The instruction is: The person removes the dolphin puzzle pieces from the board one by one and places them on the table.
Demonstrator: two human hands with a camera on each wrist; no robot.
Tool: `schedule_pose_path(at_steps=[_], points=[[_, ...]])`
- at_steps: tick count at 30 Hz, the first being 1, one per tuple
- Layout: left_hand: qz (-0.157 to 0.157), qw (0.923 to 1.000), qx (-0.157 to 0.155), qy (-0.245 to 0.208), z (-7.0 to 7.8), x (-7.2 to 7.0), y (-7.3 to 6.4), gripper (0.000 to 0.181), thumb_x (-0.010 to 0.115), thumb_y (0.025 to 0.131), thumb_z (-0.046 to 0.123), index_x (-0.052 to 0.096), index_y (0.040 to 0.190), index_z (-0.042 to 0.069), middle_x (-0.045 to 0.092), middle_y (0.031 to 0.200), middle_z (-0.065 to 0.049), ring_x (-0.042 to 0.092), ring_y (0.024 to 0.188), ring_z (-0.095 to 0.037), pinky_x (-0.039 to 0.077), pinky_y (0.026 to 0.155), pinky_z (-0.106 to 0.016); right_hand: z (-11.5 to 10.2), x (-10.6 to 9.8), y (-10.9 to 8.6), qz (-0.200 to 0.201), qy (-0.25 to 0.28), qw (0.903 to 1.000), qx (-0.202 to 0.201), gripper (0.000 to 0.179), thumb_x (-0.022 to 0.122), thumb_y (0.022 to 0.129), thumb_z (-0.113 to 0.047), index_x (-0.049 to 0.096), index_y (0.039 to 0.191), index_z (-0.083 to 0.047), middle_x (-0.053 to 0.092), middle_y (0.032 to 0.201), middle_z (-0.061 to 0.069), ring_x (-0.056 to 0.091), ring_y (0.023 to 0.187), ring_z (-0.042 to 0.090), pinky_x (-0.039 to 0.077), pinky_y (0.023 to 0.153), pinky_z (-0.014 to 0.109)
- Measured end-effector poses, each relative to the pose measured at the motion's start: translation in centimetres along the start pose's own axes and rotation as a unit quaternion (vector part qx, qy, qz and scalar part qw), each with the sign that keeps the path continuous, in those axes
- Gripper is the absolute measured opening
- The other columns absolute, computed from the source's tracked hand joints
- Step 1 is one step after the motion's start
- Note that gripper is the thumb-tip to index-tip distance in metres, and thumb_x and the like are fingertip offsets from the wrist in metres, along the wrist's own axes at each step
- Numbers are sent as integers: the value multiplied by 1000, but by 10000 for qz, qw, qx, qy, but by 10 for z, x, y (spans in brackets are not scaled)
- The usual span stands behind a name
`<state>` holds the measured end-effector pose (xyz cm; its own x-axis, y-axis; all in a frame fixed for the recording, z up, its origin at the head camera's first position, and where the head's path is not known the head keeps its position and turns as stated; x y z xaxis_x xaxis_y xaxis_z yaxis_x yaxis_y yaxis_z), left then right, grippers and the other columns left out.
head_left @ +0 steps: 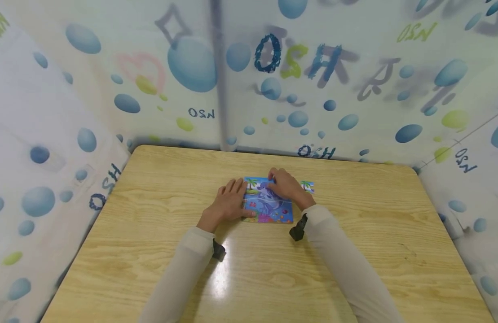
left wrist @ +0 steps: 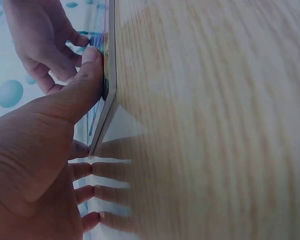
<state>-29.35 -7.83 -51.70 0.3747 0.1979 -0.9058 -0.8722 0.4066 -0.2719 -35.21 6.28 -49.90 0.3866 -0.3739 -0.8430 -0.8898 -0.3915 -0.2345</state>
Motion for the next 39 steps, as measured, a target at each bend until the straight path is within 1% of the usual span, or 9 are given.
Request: schedule_pose_path(at_steps=[2,5,9,13,16,20,31,35,39], points=[[-4,10000,-5,28,0,0,0,108,65,86,64,13,159,4,10,166,-15,8,152,-37,18,118,-55,0,-2,0,50,84,9999,-87,21,59,100,-20,56,115,-5,60,115,19,58,101,31,48,89,47],[6,10000,-2,27,1,-1,-1,108,65,86,64,13,159,3,11,166,-15,8,152,-37,18,118,-55,3,-2,1,58,142,9998,-150,23,61,98,-17,57,117,-5,61,118,19,60,105,32,49,92,47],[33,10000,16,-42,3,-3,-1,108,66,85,63,14,159,3,12,165,-16,9,152,-37,18,118,-55,8,-1,2,30,344,9992,-209,30,64,94,-8,60,123,-4,62,121,19,59,112,33,48,96,47],[43,10000,7,-38,2,-3,-1,108,67,85,62,14,158,3,12,165,-16,9,152,-37,17,118,-55,10,-2,2,-32,523,9982,-296,36,67,89,-1,62,125,-3,63,120,19,59,110,32,48,95,46],[24,10000,-12,-12,2,-2,0,109,67,85,63,14,159,3,11,165,-16,9,152,-36,17,119,-54,11,-3,0,-86,553,9978,-356,38,68,88,-1,63,126,-5,64,117,18,60,105,31,50,92,45],[1,10000,-39,-17,1,-1,0,110,67,85,63,13,159,3,11,166,-15,8,152,-36,17,119,-54,11,-3,-3,-120,551,9973,-479,37,68,90,-3,62,127,-5,65,112,17,61,102,30,50,89,44],[29,9999,-10,-128,2,-2,-1,109,68,85,61,15,158,2,11,165,-17,9,152,-38,17,118,-55,7,-8,-7,91,479,9959,-763,33,62,93,-2,64,126,-2,67,109,17,62,99,30,51,89,46],[65,9998,17,-167,2,-1,0,107,69,86,59,16,158,1,12,165,-18,9,151,-38,17,118,-55,8,-8,-7,161,477,9959,-755,33,61,93,-3,64,126,-1,67,108,16,62,97,28,51,89,44],[55,9998,20,-193,2,-1,0,107,68,86,58,14,158,1,10,165,-18,7,152,-38,15,119,-55,13,-11,-7,217,609,9961,-594,34,60,94,-3,63,128,-1,67,112,17,61,102,30,50,92,44]])
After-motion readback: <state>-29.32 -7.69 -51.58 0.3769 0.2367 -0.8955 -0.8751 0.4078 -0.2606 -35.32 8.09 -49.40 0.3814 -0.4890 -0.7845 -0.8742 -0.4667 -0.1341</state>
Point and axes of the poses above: each hand's wrist, its own y-axis towards the middle knuckle, its own x-axis out of the palm, z = x × y, the point moved 9 cm from there along y, towards the middle knuckle
